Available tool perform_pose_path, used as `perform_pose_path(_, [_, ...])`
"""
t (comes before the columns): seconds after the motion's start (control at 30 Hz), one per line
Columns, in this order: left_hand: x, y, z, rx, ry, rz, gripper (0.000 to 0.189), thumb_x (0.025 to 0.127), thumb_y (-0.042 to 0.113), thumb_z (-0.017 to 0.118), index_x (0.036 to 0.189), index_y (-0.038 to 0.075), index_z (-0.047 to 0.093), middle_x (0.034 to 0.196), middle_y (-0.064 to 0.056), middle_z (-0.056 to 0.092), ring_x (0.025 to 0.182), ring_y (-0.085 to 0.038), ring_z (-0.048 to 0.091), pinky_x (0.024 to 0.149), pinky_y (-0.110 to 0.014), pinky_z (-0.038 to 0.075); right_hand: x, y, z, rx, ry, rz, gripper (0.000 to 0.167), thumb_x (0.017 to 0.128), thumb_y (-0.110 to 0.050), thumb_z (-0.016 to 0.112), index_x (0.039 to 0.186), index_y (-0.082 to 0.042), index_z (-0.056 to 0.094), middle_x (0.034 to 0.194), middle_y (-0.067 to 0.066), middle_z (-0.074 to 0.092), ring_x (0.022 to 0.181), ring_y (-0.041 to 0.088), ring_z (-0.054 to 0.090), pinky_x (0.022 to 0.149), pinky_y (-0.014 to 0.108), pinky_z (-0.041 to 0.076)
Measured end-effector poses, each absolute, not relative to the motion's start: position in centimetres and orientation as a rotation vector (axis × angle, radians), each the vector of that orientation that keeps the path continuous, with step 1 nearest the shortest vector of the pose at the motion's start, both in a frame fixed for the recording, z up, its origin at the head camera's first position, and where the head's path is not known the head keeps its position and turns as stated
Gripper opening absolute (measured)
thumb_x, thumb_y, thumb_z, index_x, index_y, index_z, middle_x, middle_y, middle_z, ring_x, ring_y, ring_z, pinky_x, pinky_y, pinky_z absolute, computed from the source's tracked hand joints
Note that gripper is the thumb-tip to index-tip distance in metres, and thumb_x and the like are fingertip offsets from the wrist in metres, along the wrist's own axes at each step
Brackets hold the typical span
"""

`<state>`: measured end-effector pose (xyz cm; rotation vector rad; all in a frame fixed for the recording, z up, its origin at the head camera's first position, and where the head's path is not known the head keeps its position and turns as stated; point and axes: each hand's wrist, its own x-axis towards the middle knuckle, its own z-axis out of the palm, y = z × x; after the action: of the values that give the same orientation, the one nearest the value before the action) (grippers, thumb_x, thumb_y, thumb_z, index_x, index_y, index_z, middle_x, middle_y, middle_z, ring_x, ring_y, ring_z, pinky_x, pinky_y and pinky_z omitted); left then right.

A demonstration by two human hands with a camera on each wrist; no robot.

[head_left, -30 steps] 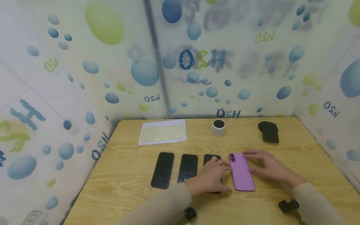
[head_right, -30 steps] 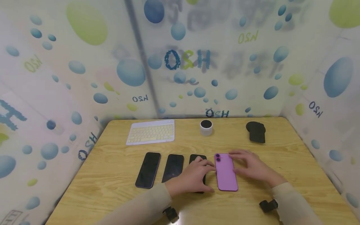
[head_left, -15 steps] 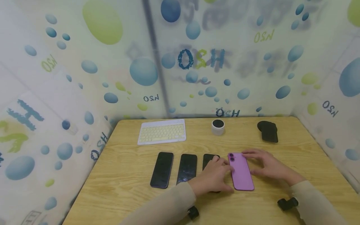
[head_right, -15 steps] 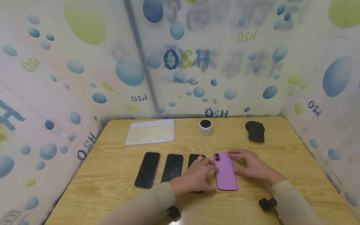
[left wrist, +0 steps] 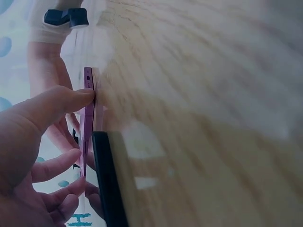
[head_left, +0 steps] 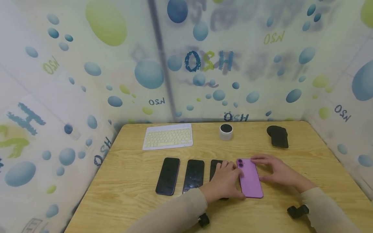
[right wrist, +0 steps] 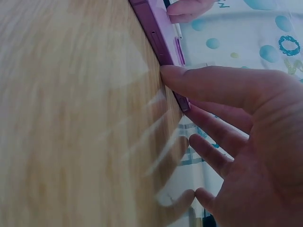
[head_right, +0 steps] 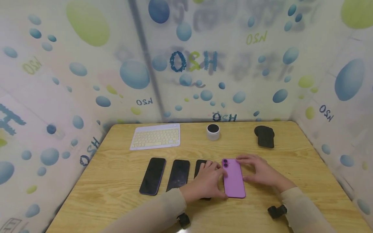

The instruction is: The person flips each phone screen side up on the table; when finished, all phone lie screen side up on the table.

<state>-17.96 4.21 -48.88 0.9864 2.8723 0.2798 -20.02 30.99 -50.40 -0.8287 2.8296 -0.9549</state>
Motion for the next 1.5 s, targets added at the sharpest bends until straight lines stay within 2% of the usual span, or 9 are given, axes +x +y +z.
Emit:
perform_pose_path(0.13, [-17.9, 4.2, -48.8, 0.994, 2.878, 0.264, 0.072, 0.065, 0.072, 0.085, 0.124, 0.035, 0.068, 0.133, 0.01, 0.058, 0.114, -0.011, 0.044, 0.091, -0.031, 0.035, -20.1, 30.9, -50.2, -0.724, 2.792, -0.991, 0.068, 0.075, -0.019, 0.09, 0.138, -0.011, 0.067, 0.146, 0.014, 0.059, 0.138, 0.047, 0.047, 0.108, 0.071, 0.036])
perform_pose_path(0.27, [-17.9, 4.1, -48.8, 1.011, 2.883, 0.262, 0.075, 0.065, 0.072, 0.084, 0.127, 0.034, 0.067, 0.135, 0.011, 0.059, 0.116, -0.011, 0.044, 0.091, -0.031, 0.034, -20.1, 31.0, -50.1, -0.643, 2.765, -1.023, 0.068, 0.074, -0.019, 0.09, 0.138, -0.009, 0.067, 0.147, 0.018, 0.057, 0.139, 0.052, 0.043, 0.107, 0.077, 0.031])
perform_pose_path(0.47, [-17.9, 3.9, -48.7, 1.015, 2.881, 0.267, 0.076, 0.066, 0.072, 0.084, 0.13, 0.035, 0.066, 0.137, 0.014, 0.058, 0.117, -0.01, 0.044, 0.092, -0.031, 0.033, -19.8, 31.2, -50.3, -0.6, 2.775, -1.083, 0.067, 0.075, -0.02, 0.09, 0.137, -0.009, 0.067, 0.146, 0.018, 0.057, 0.139, 0.051, 0.043, 0.107, 0.077, 0.03])
perform_pose_path(0.87, [-17.7, 3.4, -48.8, 1.068, 2.857, 0.319, 0.067, 0.071, 0.065, 0.084, 0.13, 0.037, 0.067, 0.14, 0.015, 0.058, 0.118, -0.009, 0.044, 0.091, -0.03, 0.033, -19.3, 31.4, -49.6, -0.619, 2.824, -1.08, 0.07, 0.076, -0.03, 0.091, 0.139, -0.013, 0.066, 0.144, 0.017, 0.058, 0.134, 0.047, 0.049, 0.107, 0.074, 0.034])
perform_pose_path(0.97, [-17.7, 3.3, -48.8, 1.071, 2.848, 0.337, 0.07, 0.072, 0.065, 0.084, 0.133, 0.038, 0.065, 0.142, 0.016, 0.058, 0.119, -0.009, 0.044, 0.092, -0.03, 0.033, -19.1, 31.3, -49.3, -0.629, 2.842, -1.091, 0.07, 0.076, -0.032, 0.091, 0.14, -0.015, 0.066, 0.144, 0.015, 0.059, 0.132, 0.042, 0.05, 0.106, 0.073, 0.035])
perform_pose_path(1.13, [-17.5, 3.3, -48.7, 1.062, 2.835, 0.407, 0.073, 0.072, 0.067, 0.084, 0.136, 0.04, 0.061, 0.142, 0.016, 0.058, 0.117, -0.008, 0.044, 0.09, -0.03, 0.033, -18.9, 30.8, -49.0, -0.667, 2.867, -1.113, 0.07, 0.078, -0.036, 0.09, 0.141, -0.016, 0.065, 0.145, 0.014, 0.059, 0.132, 0.025, 0.05, 0.104, 0.073, 0.037])
perform_pose_path(1.33, [-17.7, 3.2, -48.5, 1.057, 2.828, 0.508, 0.079, 0.07, 0.067, 0.086, 0.138, 0.039, 0.059, 0.139, 0.016, 0.061, 0.109, -0.005, 0.042, 0.087, -0.027, 0.031, -19.0, 30.2, -48.9, -0.675, 2.879, -1.16, 0.073, 0.078, -0.033, 0.09, 0.143, -0.014, 0.062, 0.148, 0.017, 0.056, 0.135, 0.022, 0.046, 0.104, 0.075, 0.035])
perform_pose_path(1.43, [-17.7, 3.1, -48.4, 1.053, 2.813, 0.528, 0.081, 0.07, 0.066, 0.087, 0.14, 0.039, 0.058, 0.14, 0.015, 0.061, 0.109, -0.005, 0.041, 0.087, -0.027, 0.03, -19.0, 29.9, -48.9, -0.687, 2.878, -1.185, 0.073, 0.078, -0.032, 0.09, 0.143, -0.013, 0.063, 0.148, 0.017, 0.057, 0.135, 0.006, 0.043, 0.104, 0.075, 0.035])
perform_pose_path(1.5, [-17.6, 3.0, -48.4, 1.053, 2.804, 0.541, 0.082, 0.07, 0.066, 0.087, 0.142, 0.039, 0.057, 0.142, 0.015, 0.06, 0.109, -0.005, 0.041, 0.087, -0.027, 0.031, -18.9, 29.7, -48.8, -0.705, 2.881, -1.19, 0.073, 0.078, -0.032, 0.09, 0.143, -0.013, 0.063, 0.147, 0.017, 0.057, 0.134, 0.002, 0.042, 0.103, 0.074, 0.036])
